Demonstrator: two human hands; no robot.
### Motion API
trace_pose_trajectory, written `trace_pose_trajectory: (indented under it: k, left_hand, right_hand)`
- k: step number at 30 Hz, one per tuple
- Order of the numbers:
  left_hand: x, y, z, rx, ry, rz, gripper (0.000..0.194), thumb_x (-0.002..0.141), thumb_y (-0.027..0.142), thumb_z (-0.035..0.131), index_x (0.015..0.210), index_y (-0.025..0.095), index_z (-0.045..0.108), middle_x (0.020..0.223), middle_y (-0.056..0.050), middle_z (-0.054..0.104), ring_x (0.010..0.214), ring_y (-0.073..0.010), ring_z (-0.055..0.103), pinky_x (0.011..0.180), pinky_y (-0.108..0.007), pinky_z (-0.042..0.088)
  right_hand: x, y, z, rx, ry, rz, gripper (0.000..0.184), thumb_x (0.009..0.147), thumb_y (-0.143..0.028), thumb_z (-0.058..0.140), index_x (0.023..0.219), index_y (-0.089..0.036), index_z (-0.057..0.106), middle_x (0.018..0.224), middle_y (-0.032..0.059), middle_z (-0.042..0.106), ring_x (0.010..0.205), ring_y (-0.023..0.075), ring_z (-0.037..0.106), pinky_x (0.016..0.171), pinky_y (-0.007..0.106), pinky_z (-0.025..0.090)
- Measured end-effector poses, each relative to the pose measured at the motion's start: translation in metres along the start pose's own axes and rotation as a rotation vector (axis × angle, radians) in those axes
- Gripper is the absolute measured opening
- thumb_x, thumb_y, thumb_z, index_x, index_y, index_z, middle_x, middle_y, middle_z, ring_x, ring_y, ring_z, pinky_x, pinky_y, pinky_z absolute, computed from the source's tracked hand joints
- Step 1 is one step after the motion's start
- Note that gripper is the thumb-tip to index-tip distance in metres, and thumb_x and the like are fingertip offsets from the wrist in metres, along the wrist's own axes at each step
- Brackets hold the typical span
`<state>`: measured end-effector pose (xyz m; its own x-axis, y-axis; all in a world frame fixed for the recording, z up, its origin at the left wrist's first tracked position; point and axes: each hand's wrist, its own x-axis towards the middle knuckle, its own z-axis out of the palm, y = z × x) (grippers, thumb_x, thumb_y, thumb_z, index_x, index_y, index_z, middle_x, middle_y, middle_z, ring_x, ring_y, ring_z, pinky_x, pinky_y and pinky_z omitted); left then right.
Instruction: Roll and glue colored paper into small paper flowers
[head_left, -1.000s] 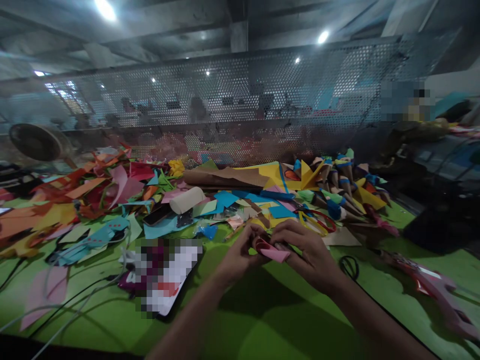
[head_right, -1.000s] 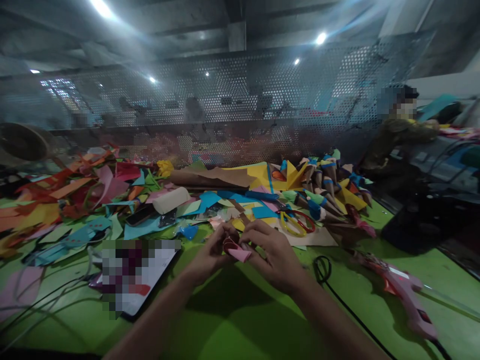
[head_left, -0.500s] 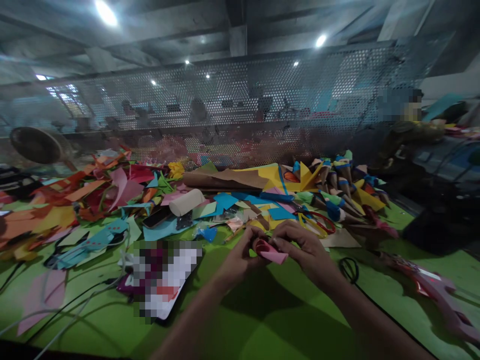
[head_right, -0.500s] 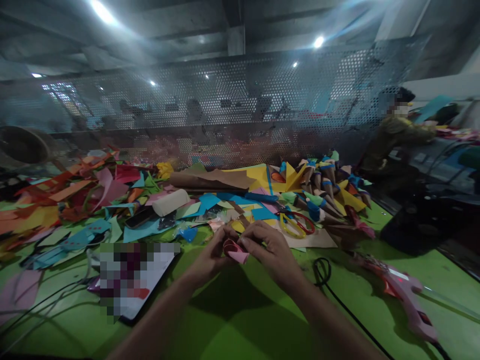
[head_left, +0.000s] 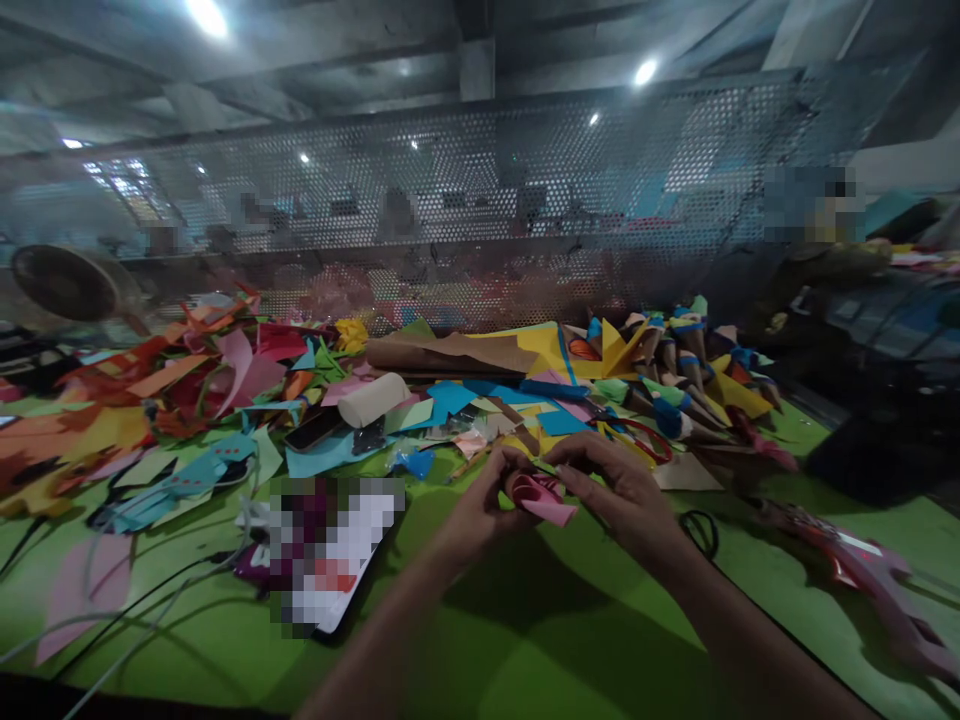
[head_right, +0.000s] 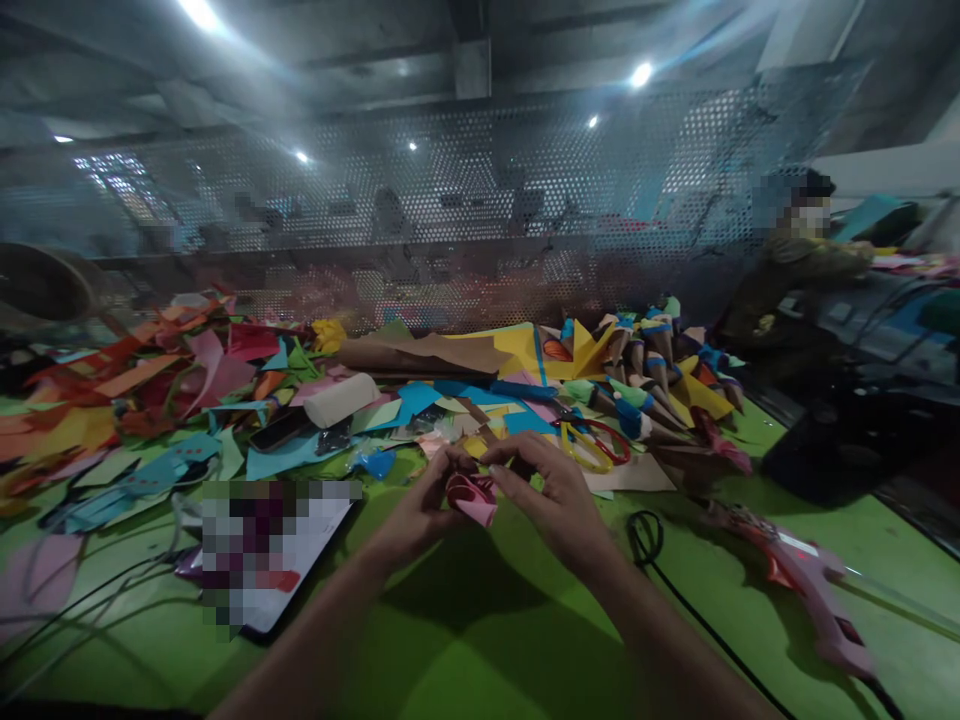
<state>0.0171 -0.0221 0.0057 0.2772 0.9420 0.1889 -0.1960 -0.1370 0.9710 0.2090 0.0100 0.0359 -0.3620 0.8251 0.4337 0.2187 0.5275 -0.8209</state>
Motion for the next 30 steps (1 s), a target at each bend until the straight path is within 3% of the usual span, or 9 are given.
trace_pose_trajectory:
  k: [6,11,15,18,22,24,27,30]
  left_hand:
    - [0.001,0.003,-0.002,0.076,0.041,0.01,0.039,0.067,0.009,0.071,0.1,0.022,0.054,0.089,0.003,0.053,0.079,-0.0135,0.048,0.071,-0.024,0.038]
    - [-0.001,0.009,-0.002,0.107,0.041,0.023,0.034,0.068,0.013,0.069,0.1,0.023,0.062,0.093,-0.001,0.06,0.085,-0.019,0.054,0.073,-0.028,0.042]
    - [-0.002,0.012,-0.003,0.161,0.11,0.052,0.032,0.067,0.019,0.073,0.097,0.021,0.064,0.095,-0.003,0.064,0.084,-0.0185,0.056,0.07,-0.026,0.043]
    - [-0.001,0.011,-0.005,0.133,0.069,0.035,0.031,0.068,0.02,0.074,0.096,0.02,0.063,0.088,-0.001,0.064,0.077,-0.0152,0.056,0.067,-0.023,0.042]
    - [-0.001,0.012,-0.003,0.138,0.082,0.048,0.028,0.067,0.02,0.074,0.092,0.02,0.061,0.081,0.002,0.062,0.072,-0.0126,0.054,0.065,-0.021,0.04]
    - [-0.002,0.012,-0.002,0.15,0.086,0.058,0.027,0.067,0.02,0.075,0.09,0.02,0.061,0.081,0.002,0.062,0.071,-0.0123,0.053,0.066,-0.022,0.04]
    - [-0.003,0.014,-0.002,0.131,0.084,0.051,0.029,0.067,0.022,0.076,0.091,0.02,0.06,0.083,0.002,0.063,0.073,-0.0131,0.054,0.068,-0.023,0.04]
    - [-0.004,0.015,-0.002,0.076,0.075,0.034,0.034,0.066,0.027,0.079,0.093,0.021,0.059,0.085,0.001,0.063,0.075,-0.0149,0.055,0.068,-0.025,0.041]
  right_hand:
    - [-0.009,-0.009,-0.015,-0.086,0.141,0.02,0.019,0.092,-0.037,0.06,0.098,-0.023,0.07,0.091,0.0037,0.068,0.077,0.0183,0.061,0.068,0.029,0.049]
    - [-0.052,-0.006,-0.055,-0.327,0.278,0.043,0.019,0.088,-0.037,0.065,0.101,-0.023,0.07,0.097,0.0056,0.069,0.08,0.0201,0.063,0.071,0.031,0.05]
    - [-0.106,-0.003,-0.101,-0.463,0.439,0.218,0.027,0.087,-0.044,0.064,0.102,-0.022,0.069,0.095,0.0065,0.071,0.076,0.0205,0.064,0.067,0.032,0.051]
    - [-0.149,-0.001,-0.129,-0.588,0.552,0.426,0.035,0.087,-0.049,0.06,0.104,-0.02,0.069,0.09,0.007,0.072,0.065,0.0192,0.063,0.057,0.03,0.047]
    - [-0.186,0.011,-0.147,-0.882,0.55,0.615,0.041,0.079,-0.057,0.061,0.094,-0.021,0.073,0.092,0.0076,0.071,0.067,0.0224,0.064,0.059,0.034,0.045]
    - [-0.189,0.021,-0.154,-0.963,0.583,0.618,0.044,0.076,-0.058,0.065,0.097,-0.02,0.073,0.097,0.0108,0.07,0.074,0.0266,0.065,0.063,0.037,0.047]
    - [-0.176,0.033,-0.168,-0.953,0.57,0.526,0.039,0.071,-0.042,0.071,0.102,-0.017,0.073,0.106,0.0151,0.069,0.096,0.0328,0.064,0.077,0.041,0.048]
    - [-0.155,0.033,-0.183,-0.855,0.465,0.48,0.025,0.079,-0.029,0.061,0.096,-0.019,0.076,0.098,0.0105,0.074,0.087,0.0262,0.068,0.075,0.033,0.049]
